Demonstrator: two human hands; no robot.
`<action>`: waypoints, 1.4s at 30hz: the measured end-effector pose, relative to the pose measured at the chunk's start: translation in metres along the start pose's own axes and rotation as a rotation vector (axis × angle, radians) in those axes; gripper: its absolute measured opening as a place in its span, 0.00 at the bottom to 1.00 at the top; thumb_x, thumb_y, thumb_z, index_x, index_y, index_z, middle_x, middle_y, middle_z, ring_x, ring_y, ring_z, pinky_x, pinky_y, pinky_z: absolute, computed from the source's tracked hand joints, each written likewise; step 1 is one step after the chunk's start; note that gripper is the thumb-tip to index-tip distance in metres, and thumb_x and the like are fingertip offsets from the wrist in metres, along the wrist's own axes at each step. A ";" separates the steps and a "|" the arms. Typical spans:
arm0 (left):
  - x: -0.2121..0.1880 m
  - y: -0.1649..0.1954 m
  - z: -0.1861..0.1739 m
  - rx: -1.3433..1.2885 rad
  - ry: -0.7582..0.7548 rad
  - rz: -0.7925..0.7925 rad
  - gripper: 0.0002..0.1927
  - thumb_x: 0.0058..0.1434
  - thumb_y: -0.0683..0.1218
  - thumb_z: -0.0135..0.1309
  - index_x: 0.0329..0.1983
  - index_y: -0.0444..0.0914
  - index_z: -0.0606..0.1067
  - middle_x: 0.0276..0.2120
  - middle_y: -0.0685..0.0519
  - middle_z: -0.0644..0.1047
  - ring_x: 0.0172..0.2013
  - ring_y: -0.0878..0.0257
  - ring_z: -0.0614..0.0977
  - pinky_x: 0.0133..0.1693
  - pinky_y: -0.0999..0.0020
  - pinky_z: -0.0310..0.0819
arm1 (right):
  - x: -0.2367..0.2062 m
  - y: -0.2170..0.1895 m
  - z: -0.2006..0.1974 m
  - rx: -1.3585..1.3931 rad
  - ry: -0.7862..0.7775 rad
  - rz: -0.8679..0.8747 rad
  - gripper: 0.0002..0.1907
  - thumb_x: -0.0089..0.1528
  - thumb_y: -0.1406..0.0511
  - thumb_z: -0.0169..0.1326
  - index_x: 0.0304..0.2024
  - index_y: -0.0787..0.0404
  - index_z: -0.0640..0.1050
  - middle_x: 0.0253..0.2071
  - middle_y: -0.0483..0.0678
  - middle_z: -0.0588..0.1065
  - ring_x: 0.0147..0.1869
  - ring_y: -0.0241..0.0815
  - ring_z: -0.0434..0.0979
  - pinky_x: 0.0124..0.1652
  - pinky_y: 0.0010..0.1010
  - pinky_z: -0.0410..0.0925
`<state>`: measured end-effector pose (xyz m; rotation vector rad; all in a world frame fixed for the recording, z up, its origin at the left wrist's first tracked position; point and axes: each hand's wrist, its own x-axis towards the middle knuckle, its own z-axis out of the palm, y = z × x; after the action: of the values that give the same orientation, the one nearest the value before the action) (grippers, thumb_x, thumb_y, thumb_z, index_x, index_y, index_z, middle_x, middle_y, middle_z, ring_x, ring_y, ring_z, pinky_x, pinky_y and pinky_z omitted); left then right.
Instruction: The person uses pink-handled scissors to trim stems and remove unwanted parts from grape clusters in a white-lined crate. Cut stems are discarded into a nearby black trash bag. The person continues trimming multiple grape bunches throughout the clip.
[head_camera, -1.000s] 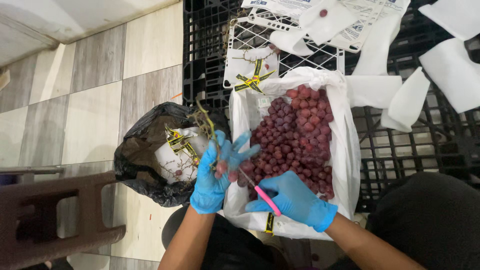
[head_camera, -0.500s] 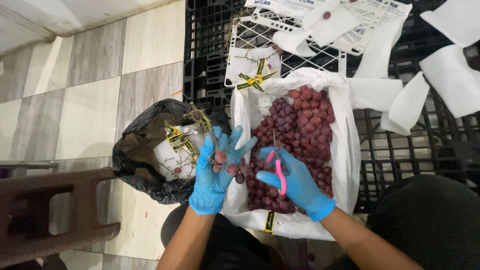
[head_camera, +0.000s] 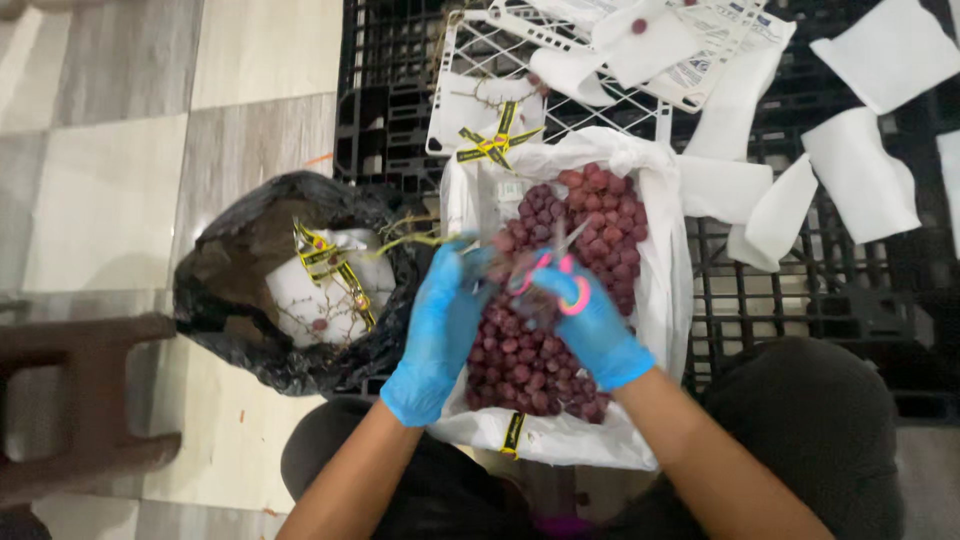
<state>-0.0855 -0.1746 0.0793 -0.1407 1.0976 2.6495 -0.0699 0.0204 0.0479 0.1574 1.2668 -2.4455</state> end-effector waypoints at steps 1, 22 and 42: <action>-0.003 -0.001 0.003 0.046 -0.017 -0.020 0.30 0.70 0.48 0.54 0.72 0.40 0.61 0.56 0.46 0.74 0.58 0.54 0.74 0.63 0.56 0.68 | -0.001 -0.008 -0.005 -0.008 0.032 -0.012 0.15 0.65 0.60 0.53 0.49 0.63 0.77 0.40 0.46 0.78 0.41 0.38 0.77 0.37 0.31 0.68; -0.005 -0.037 0.013 0.077 0.178 -0.001 0.20 0.57 0.40 0.66 0.53 0.35 0.80 0.42 0.55 0.82 0.42 0.66 0.80 0.49 0.71 0.74 | 0.001 -0.018 -0.014 0.001 0.112 -0.034 0.28 0.70 0.50 0.44 0.62 0.63 0.73 0.59 0.47 0.75 0.62 0.39 0.75 0.59 0.34 0.67; -0.002 -0.022 0.012 0.086 0.221 0.044 0.12 0.62 0.42 0.61 0.48 0.35 0.82 0.44 0.55 0.82 0.44 0.68 0.80 0.49 0.71 0.73 | -0.019 -0.047 0.005 -0.721 0.154 -0.320 0.21 0.69 0.55 0.52 0.55 0.64 0.76 0.51 0.48 0.76 0.58 0.36 0.74 0.60 0.28 0.64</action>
<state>-0.0768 -0.1518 0.0738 -0.4040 1.2947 2.6687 -0.0699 0.0462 0.0922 -0.0632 2.2975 -2.0666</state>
